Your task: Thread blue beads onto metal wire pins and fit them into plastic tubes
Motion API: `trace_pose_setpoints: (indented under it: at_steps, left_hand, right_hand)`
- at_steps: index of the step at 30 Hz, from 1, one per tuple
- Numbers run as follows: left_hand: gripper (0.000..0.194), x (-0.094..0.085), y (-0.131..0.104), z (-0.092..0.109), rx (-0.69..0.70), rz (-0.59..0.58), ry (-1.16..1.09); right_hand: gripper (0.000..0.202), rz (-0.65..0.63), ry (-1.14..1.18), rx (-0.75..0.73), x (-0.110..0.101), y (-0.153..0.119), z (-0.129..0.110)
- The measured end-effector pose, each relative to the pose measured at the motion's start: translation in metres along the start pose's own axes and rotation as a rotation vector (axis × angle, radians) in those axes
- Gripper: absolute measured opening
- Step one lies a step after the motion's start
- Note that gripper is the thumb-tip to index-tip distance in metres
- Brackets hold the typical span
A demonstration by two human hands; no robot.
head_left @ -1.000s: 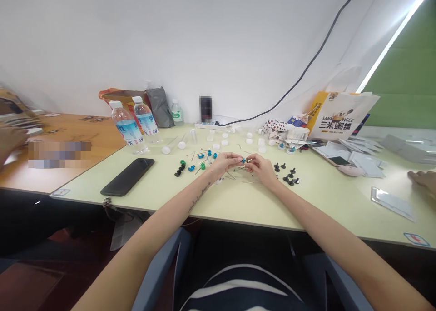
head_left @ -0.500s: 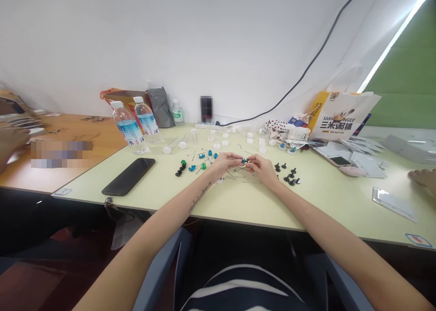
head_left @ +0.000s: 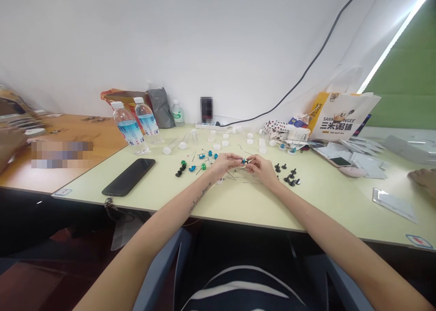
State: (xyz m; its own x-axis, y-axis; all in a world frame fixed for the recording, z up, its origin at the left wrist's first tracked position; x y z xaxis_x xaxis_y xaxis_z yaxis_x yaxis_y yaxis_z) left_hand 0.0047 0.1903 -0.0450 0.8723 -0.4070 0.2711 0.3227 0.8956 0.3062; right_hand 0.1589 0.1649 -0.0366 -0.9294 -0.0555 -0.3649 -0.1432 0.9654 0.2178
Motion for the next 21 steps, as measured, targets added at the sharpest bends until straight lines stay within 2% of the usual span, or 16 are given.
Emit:
trace_pose_setpoints:
  at_steps: [21]
  left_hand:
    - [0.025,0.0007,-0.0008,0.0014,-0.013,0.007,0.003]
  right_hand:
    - [0.020,-0.010,0.008,0.006,0.0006,0.0002,0.0000]
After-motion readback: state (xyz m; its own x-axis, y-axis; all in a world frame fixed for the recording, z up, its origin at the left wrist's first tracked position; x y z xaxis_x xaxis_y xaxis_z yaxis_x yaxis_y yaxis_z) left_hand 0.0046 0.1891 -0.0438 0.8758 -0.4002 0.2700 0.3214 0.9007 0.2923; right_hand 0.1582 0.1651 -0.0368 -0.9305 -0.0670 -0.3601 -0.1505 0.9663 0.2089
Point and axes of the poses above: each hand's wrist, its own y-axis towards the middle knuckle, its own x-axis out of the palm, z = x × y, the point moved 5 cm from there along y, towards the middle knuckle, and after that the axes turned 14 degrees about x, right-handed, at the moved point
